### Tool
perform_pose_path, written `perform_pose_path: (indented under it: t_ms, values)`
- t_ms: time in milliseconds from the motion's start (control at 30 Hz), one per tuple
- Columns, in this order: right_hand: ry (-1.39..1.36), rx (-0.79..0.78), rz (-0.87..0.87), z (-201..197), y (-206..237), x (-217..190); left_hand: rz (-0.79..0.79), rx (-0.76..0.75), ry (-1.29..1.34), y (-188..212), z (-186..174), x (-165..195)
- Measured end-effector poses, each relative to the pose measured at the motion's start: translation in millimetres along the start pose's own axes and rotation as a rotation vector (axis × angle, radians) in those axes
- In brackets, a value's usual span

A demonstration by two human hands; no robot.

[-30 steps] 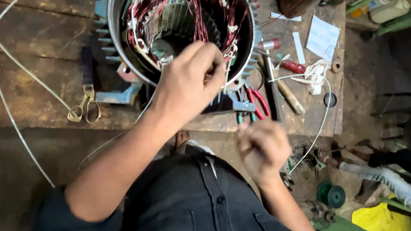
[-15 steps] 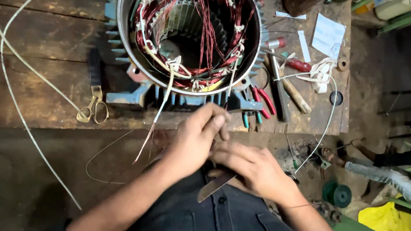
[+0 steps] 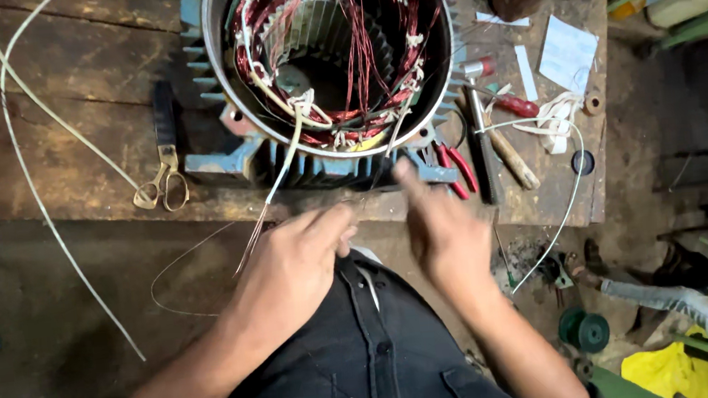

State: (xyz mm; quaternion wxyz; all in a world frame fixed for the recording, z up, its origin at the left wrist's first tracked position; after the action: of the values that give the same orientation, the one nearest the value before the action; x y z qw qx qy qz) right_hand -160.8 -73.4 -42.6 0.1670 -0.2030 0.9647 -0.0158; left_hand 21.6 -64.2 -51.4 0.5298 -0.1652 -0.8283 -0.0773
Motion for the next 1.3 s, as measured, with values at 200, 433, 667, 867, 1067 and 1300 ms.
perform_pose_path:
  t_ms: [200, 433, 667, 867, 1067, 1300]
  values:
    - [-0.136, -0.130, -0.193, -10, -3, -13, -0.013, 0.004, -0.124, 4, -1, 8]
    - [-0.077, -0.165, -0.267, 0, -7, -5, 0.024, 0.077, -0.312, 9, -4, 22]
    - [-0.277, -0.243, -0.271, -6, -7, -6, -0.285, -0.069, -0.455, 7, 19, 2]
    - [-0.305, 0.007, -0.154, -28, -7, 39, -0.362, -0.095, 0.787, -9, 53, -27]
    - [-0.009, -0.115, -0.335, -23, -8, 11, -0.005, 0.175, -0.525, 19, 30, 25]
    - [-0.151, -0.182, -0.346, -24, -2, 21, -0.139, 0.117, -0.717, 14, 32, 62]
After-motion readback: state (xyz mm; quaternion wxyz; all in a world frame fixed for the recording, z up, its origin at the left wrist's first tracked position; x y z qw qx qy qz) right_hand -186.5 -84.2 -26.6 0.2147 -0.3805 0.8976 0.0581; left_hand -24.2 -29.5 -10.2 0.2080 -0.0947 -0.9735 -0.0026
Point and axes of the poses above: each hand's wrist, its own y-axis away from the middle knuckle, its own z-axis out of the palm, x = y × z, the point moved 6 cm from there along -y, towards the middle knuckle, and after that the axes turned 9 degrees about -x, right-handed, at the moved point
